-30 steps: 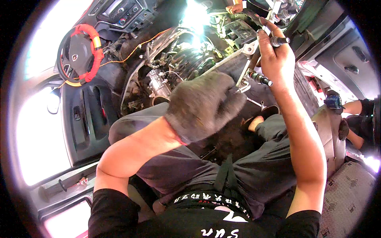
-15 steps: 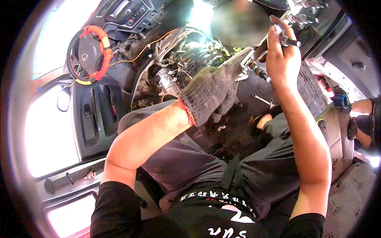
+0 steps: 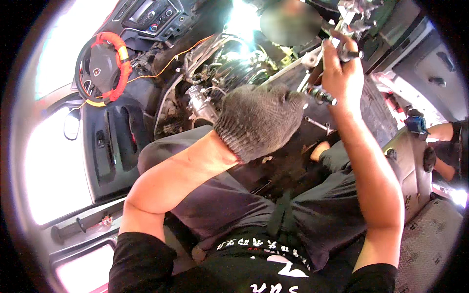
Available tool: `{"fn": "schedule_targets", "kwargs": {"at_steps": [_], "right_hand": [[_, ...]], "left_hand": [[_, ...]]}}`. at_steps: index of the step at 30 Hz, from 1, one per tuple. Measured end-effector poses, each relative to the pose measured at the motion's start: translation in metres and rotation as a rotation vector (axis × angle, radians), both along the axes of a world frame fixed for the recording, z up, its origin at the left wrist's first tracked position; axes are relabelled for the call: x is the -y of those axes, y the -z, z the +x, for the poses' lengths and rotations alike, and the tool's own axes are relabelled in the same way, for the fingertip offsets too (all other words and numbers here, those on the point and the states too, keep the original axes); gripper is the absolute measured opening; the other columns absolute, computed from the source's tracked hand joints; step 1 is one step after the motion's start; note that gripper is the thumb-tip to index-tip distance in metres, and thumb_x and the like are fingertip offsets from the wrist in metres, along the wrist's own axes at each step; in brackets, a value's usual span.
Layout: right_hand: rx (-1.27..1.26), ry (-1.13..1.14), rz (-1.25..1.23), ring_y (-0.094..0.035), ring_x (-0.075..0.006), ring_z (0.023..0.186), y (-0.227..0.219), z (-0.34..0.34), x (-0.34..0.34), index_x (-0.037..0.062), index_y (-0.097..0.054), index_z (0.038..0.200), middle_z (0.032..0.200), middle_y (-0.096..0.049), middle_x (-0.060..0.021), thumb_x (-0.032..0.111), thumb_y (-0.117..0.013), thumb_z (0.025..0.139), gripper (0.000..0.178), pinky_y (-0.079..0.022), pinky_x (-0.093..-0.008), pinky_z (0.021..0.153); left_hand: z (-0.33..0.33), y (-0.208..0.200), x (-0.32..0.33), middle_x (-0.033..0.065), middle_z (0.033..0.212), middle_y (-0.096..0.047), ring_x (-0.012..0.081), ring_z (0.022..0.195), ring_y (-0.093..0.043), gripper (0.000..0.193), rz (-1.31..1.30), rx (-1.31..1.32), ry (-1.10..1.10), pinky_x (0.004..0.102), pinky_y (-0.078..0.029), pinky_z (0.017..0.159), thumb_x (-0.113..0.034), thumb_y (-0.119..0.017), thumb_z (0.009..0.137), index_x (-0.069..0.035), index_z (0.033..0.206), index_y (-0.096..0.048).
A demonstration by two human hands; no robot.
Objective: The person is sitting on the floor of a car's cabin, working on the exposed dashboard area. They use a flashlight to illuminate the internal components and manipulate various wires and mechanical parts with gloved hands. Another person is visible outside the vehicle, occasionally reaching in to assist.
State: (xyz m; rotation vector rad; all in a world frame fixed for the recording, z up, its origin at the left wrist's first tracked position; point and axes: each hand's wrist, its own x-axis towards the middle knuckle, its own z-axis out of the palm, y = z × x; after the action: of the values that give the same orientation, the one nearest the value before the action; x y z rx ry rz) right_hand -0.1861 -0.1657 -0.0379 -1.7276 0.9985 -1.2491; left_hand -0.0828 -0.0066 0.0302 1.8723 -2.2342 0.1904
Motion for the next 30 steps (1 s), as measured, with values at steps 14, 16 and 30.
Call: {"fn": "schedule_targets", "kwargs": {"at_steps": [14, 16, 30], "right_hand": [[0.272, -0.431, 0.125, -0.059, -0.0191, 0.098, -0.015, -0.007, -0.026, 0.001, -0.046, 0.133, 0.112, -0.062, -0.015, 0.019, -0.057, 0.1, 0.039, -0.05, -0.0342, 0.085], [0.372, -0.566, 0.308, -0.058, -0.0168, 0.097, -0.026, -0.012, -0.033, 0.0006, -0.042, 0.136, 0.115, -0.061, -0.0148, 0.018, -0.057, 0.1, 0.042, -0.049, -0.0333, 0.084], [0.077, -0.88, 0.152, -0.068, -0.0363, 0.087, -0.014, -0.007, -0.06, -0.001, -0.041, 0.127, 0.089, -0.067, -0.0212, 0.037, -0.063, 0.097, 0.053, -0.053, -0.0416, 0.077]], "left_hand": [[0.019, -0.033, -0.014, 0.0093, 0.065, -0.056, 0.0255, 0.058, -0.058, 0.022, 0.346, -0.871, 0.113, 0.0385, -0.043, 0.053, -0.017, -0.067, 0.089, -0.004, 0.075, -0.057], [0.045, -0.032, -0.018, 0.0116, 0.083, -0.061, 0.0246, 0.072, -0.062, 0.019, 0.184, -0.826, 0.082, 0.0374, -0.048, 0.064, -0.018, -0.065, 0.092, -0.001, 0.096, -0.059], [0.054, 0.02, 0.017, 0.0136, 0.1, -0.066, 0.0239, 0.093, -0.064, 0.035, 0.085, -1.085, -0.394, 0.0365, -0.051, 0.081, -0.032, -0.05, 0.1, -0.004, 0.116, -0.063]]}}
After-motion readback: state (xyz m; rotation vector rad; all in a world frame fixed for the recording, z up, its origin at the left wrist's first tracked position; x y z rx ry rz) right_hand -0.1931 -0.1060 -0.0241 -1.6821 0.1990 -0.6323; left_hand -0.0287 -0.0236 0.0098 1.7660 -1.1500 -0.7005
